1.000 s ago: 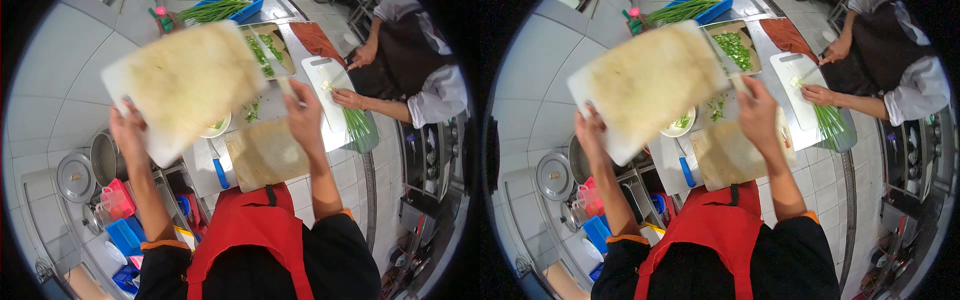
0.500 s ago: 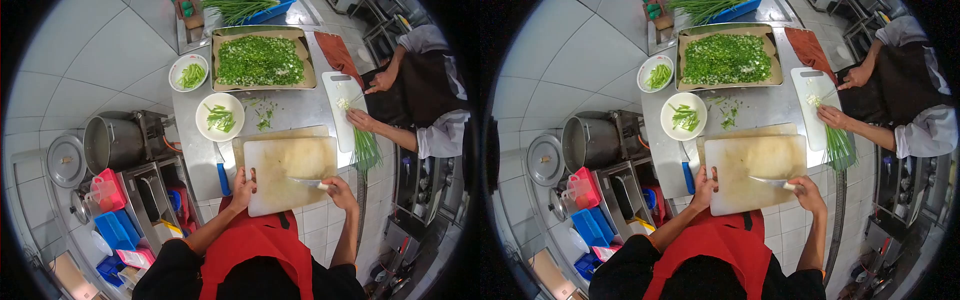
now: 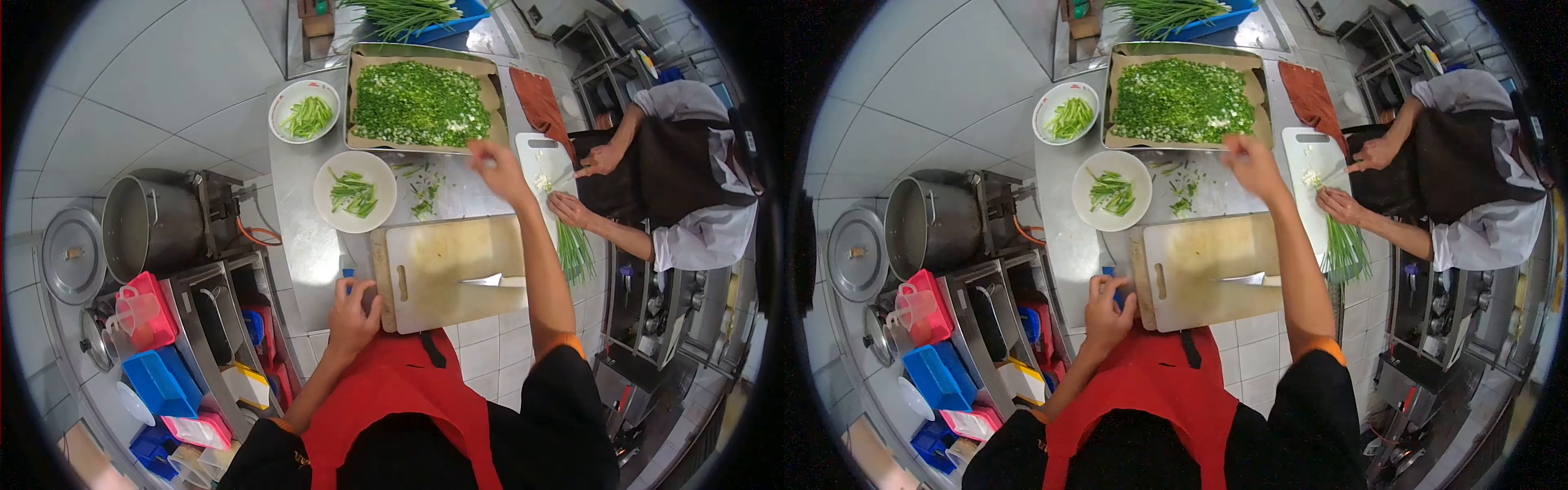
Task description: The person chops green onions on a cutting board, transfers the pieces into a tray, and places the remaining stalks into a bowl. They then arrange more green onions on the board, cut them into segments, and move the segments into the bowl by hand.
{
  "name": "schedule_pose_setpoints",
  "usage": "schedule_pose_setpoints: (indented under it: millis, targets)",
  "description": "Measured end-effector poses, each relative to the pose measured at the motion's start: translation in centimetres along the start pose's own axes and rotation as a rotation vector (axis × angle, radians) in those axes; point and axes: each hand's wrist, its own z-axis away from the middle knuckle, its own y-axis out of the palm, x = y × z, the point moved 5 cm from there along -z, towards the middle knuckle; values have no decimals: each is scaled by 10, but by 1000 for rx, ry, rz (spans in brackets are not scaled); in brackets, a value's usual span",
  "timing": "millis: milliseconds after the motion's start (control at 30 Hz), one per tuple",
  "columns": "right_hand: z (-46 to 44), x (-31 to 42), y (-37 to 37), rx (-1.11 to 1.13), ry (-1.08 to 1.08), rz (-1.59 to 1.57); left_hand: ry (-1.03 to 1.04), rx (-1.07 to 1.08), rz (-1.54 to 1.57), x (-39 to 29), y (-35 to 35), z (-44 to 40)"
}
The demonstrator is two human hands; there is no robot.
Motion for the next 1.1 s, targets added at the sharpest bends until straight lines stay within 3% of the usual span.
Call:
schedule_pose_setpoints:
  millis: [67,133,233,300,333,533,600,667,733,833,967,1033,1100]
  targets:
    - [-69,-4,27,-83,61,135,4,-7,52,14,-25,10]
    - [-113,-12,52,-219,143,574,-27,-92,79,33,-56,23]
    - [-141,-7,87,-137,251,688,-8,-227,52,76,-94,46]
    - [-144,12,107,-15,198,674,-199,-280,35,106,-112,66]
    - [-142,22,117,94,150,656,-211,-274,44,117,-115,73]
    - [-127,77,135,139,101,533,-362,-211,164,182,-111,91]
    - [-128,92,144,307,55,532,-390,-178,197,197,-112,91]
    - [-141,80,153,244,-13,513,-417,-153,222,216,-115,93]
    - [-170,66,155,159,-54,587,-611,-56,319,241,-113,105]
    - [-219,53,160,71,-157,614,-662,-105,498,254,-125,119]
    - [-245,53,154,3,-78,675,-678,-38,261,309,-129,159]
    - [-235,50,144,-33,-11,810,-833,-153,799,361,-113,203]
    - [-220,29,118,-55,-43,838,-860,-52,795,400,-101,234]
